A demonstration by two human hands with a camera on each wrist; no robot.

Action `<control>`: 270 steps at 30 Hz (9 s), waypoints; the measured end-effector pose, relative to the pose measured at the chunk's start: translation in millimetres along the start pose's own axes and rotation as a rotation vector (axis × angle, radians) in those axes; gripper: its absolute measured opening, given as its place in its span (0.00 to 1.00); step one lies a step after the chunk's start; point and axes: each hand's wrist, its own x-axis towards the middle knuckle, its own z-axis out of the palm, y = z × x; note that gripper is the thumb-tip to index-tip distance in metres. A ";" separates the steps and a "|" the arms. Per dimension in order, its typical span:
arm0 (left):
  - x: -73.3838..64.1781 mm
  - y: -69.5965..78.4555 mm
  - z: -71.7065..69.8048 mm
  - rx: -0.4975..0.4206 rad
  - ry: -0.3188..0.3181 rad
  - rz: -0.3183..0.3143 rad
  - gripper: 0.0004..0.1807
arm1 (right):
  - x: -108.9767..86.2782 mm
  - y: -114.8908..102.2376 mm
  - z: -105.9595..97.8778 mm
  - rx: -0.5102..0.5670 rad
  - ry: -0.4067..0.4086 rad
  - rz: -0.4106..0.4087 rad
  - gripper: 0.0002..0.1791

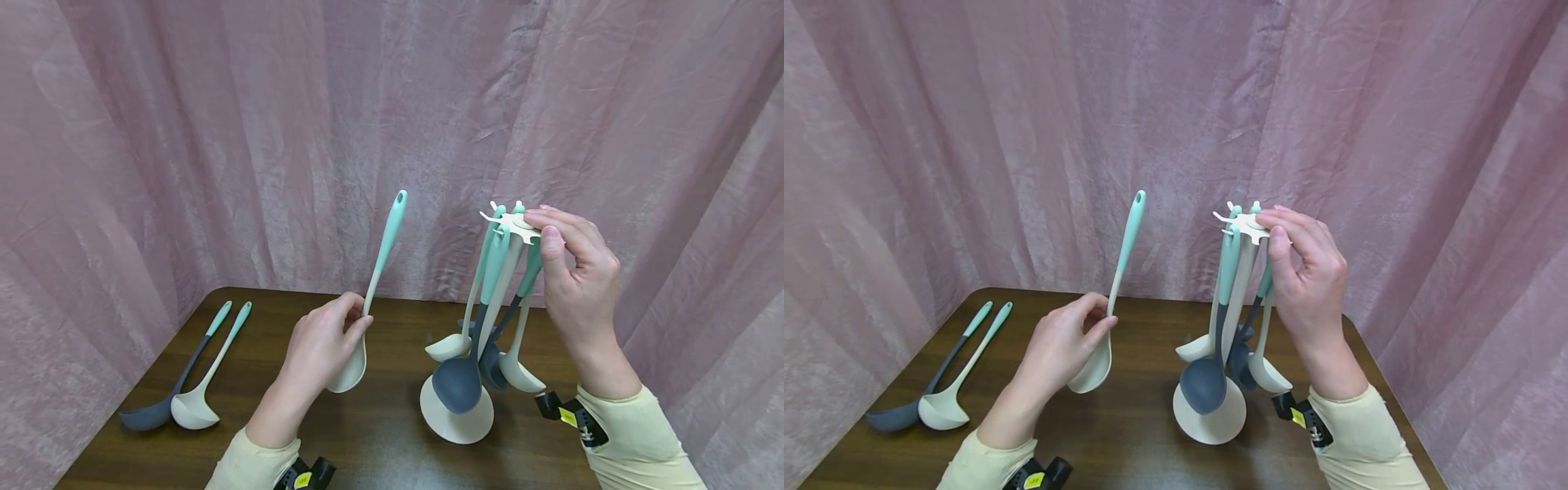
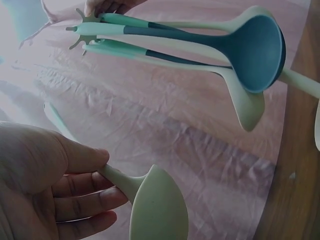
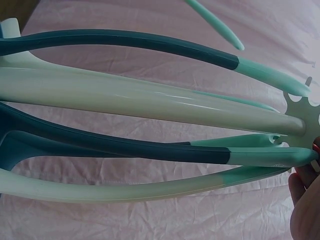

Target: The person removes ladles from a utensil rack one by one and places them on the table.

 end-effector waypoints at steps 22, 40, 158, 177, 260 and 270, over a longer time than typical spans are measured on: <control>-11.4 -33.3 -8.7 0.118 0.027 -0.031 0.08 | 3.1 -4.5 -0.9 0.021 0.031 -0.003 0.15; -21.0 -65.9 -13.0 0.215 0.035 -0.059 0.07 | 2.0 -0.6 -0.7 0.022 0.031 -0.003 0.14; -43.4 -195.5 -33.4 0.414 -0.395 -0.523 0.10 | 0.2 6.0 0.4 0.026 0.055 -0.006 0.15; -47.8 -209.6 -35.9 0.400 -0.450 -0.573 0.10 | -1.8 19.2 -0.7 0.039 0.050 -0.006 0.16; -31.9 -151.3 -39.2 0.416 -0.249 -0.417 0.25 | 0.2 7.3 -0.5 0.018 0.046 -0.013 0.16; -22.6 -116.9 -33.9 0.378 -0.097 -0.310 0.27 | 0.3 -0.2 -0.8 0.020 0.045 0.001 0.15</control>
